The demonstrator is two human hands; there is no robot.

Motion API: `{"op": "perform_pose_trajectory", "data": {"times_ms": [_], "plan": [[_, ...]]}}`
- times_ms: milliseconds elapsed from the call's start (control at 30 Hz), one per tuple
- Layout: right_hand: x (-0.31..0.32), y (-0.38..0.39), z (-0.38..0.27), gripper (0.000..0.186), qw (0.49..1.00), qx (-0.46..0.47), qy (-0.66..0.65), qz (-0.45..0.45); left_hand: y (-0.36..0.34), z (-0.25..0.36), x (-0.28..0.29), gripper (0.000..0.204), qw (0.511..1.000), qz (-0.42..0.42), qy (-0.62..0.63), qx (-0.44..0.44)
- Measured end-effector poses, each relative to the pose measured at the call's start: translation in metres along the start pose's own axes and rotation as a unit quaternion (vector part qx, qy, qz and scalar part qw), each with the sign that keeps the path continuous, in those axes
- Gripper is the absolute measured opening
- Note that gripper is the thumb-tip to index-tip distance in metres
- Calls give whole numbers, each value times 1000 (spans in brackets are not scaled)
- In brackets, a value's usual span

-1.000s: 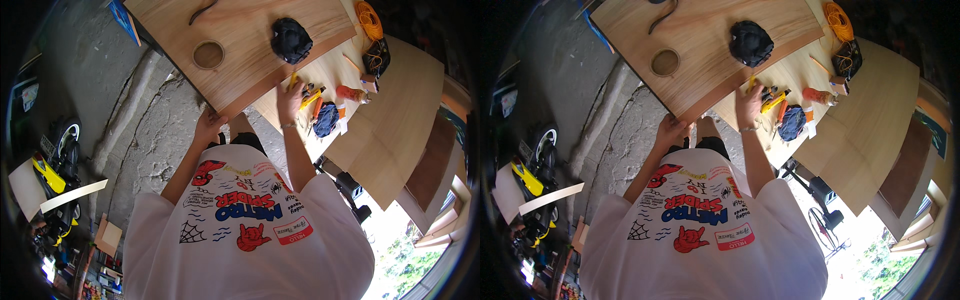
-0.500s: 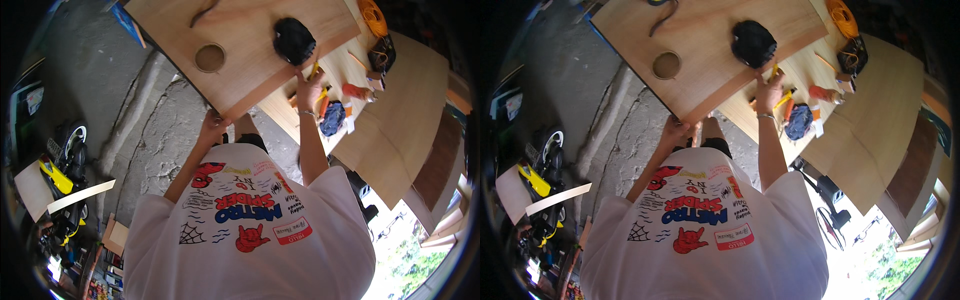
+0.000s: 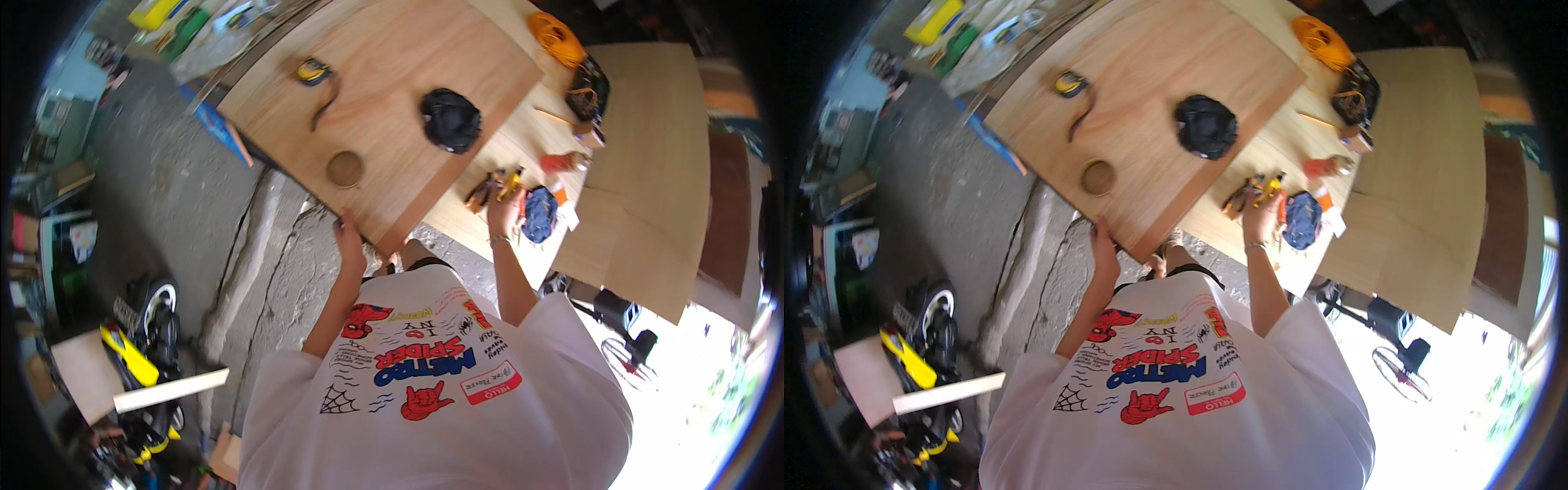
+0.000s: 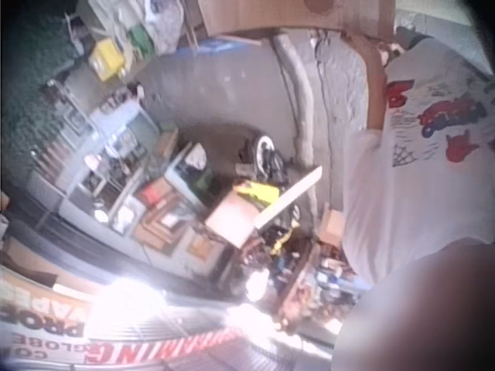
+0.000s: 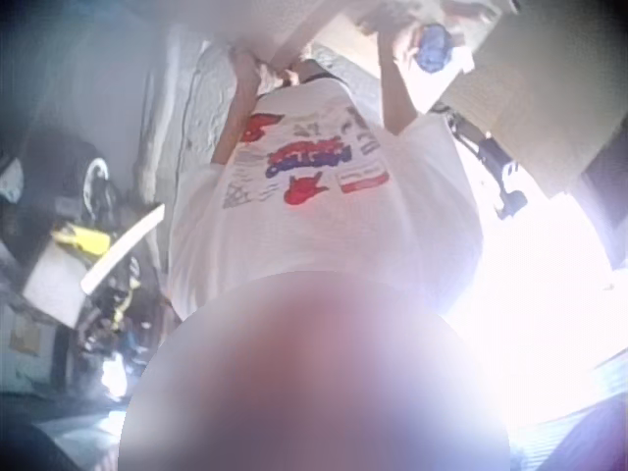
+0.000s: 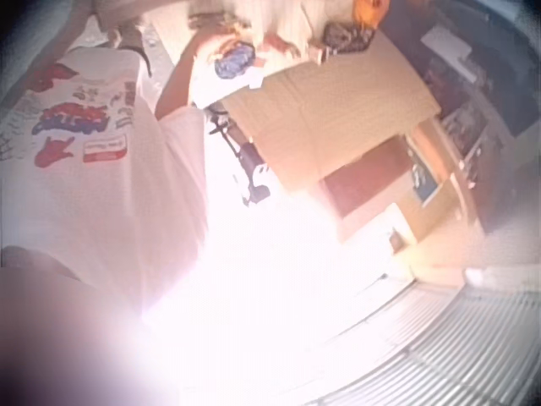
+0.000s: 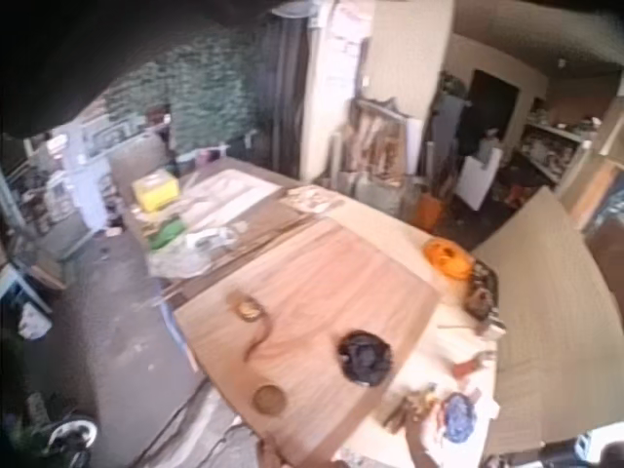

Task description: The person measures and marks a wooden board, then applies a thin wood veneer strip along its edge. They smooth the veneer with a cloth and trim the excess with a utility knife.

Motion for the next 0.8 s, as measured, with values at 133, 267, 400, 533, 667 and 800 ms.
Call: {"op": "perform_pose_trajectory", "data": {"times_ms": [133,267,400,533,667,800], "plan": [[-8,8,-26,87,999,22,-37,8,9,8,6,88,998,50,-31,-38],[-8,9,-36,77,999,36,-19,19,4,20,29,90,987,111,-67,-95],[6,-3,-15,71,1000,22,15,-10,-12,20,79,89,976,149,-103,-120],[17,-12,8,63,1000,-3,7,29,-30,31,123,87,981,89,-98,-142],[34,-13,9,42,975,138,4,172,-36,41,137,82,985,87,-73,-131],[74,-36,22,28,981,82,-73,162,-20,47,136,70,975,126,-74,-170]]}}
Point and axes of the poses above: each hand's wrist, its own y-axis away from the middle knuckle, its own x-axis out of the back of the hand, z = x × y, the point moved 4 cm from there along -y, towards the middle knuckle, and after that the axes turned 2 degrees about z, right-handed, at the moved point
